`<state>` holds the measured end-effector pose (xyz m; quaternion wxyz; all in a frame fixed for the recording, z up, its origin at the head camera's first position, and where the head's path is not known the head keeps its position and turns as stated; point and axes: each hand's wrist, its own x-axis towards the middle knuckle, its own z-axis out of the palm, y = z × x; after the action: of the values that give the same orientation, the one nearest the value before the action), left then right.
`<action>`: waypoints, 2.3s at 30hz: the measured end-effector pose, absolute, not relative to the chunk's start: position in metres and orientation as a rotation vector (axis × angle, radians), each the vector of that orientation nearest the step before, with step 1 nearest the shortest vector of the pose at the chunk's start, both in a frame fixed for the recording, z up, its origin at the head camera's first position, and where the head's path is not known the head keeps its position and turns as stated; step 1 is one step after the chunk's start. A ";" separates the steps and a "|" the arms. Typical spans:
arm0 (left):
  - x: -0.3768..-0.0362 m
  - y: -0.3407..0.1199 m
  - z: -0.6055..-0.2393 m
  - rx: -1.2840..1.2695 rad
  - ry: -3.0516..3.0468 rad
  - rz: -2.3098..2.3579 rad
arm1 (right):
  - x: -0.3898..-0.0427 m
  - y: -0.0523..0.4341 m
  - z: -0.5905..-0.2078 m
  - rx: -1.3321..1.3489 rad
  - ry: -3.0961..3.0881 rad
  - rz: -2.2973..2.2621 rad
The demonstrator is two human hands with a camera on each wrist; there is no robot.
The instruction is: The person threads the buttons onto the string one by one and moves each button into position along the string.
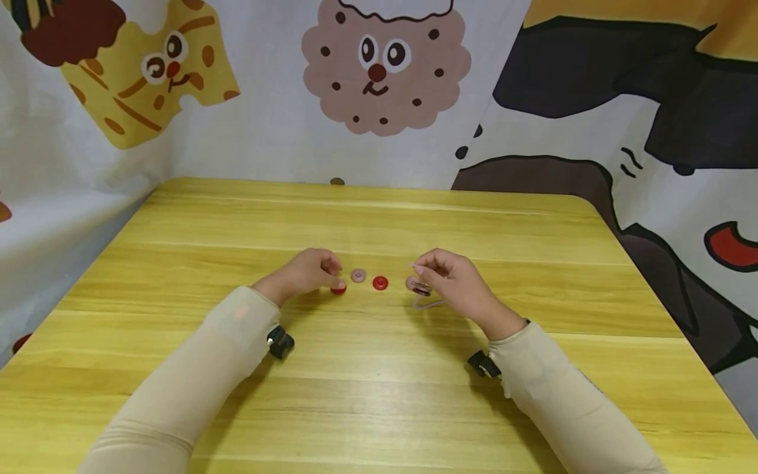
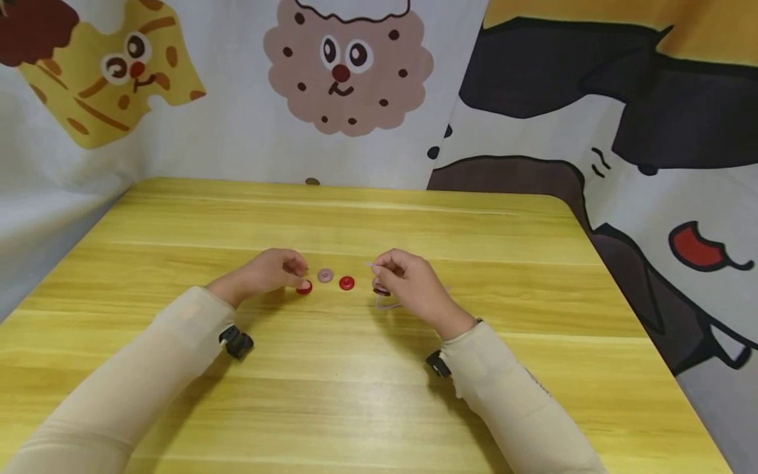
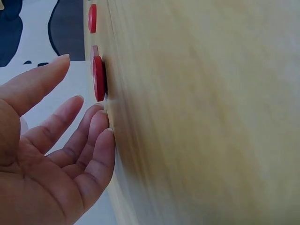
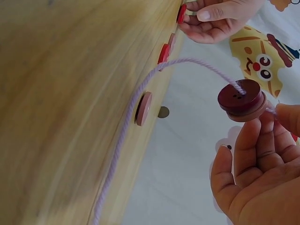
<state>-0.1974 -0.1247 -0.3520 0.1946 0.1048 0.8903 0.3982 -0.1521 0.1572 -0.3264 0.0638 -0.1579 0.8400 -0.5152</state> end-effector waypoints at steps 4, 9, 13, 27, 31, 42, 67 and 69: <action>-0.197 -0.124 -0.351 0.302 2.497 1.106 | -0.152 0.157 -0.326 -0.478 2.532 -1.551; -0.197 -0.124 -0.352 0.324 2.475 1.110 | -0.152 0.157 -0.324 -0.461 2.470 -1.593; -0.197 -0.123 -0.351 0.350 2.468 1.100 | -0.153 0.157 -0.324 -0.454 2.457 -1.602; -0.195 -0.118 -0.351 0.452 2.513 0.971 | -0.152 0.156 -0.325 -0.458 2.505 -1.571; -0.194 -0.116 -0.349 0.457 2.523 0.935 | -0.152 0.157 -0.325 -0.460 2.572 -1.517; -0.195 -0.116 -0.351 0.502 2.532 0.900 | -0.151 0.156 -0.323 -0.470 2.583 -1.499; -0.195 -0.114 -0.349 0.582 2.555 0.848 | -0.151 0.154 -0.320 -0.481 2.517 -1.545; -0.195 -0.114 -0.348 0.577 2.558 0.842 | -0.150 0.154 -0.319 -0.476 2.510 -1.540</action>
<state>-0.1950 -0.1142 -0.3484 0.1926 0.2055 0.9114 0.2999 -0.1504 0.1542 -0.3192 0.0791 -0.1592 0.8388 -0.5145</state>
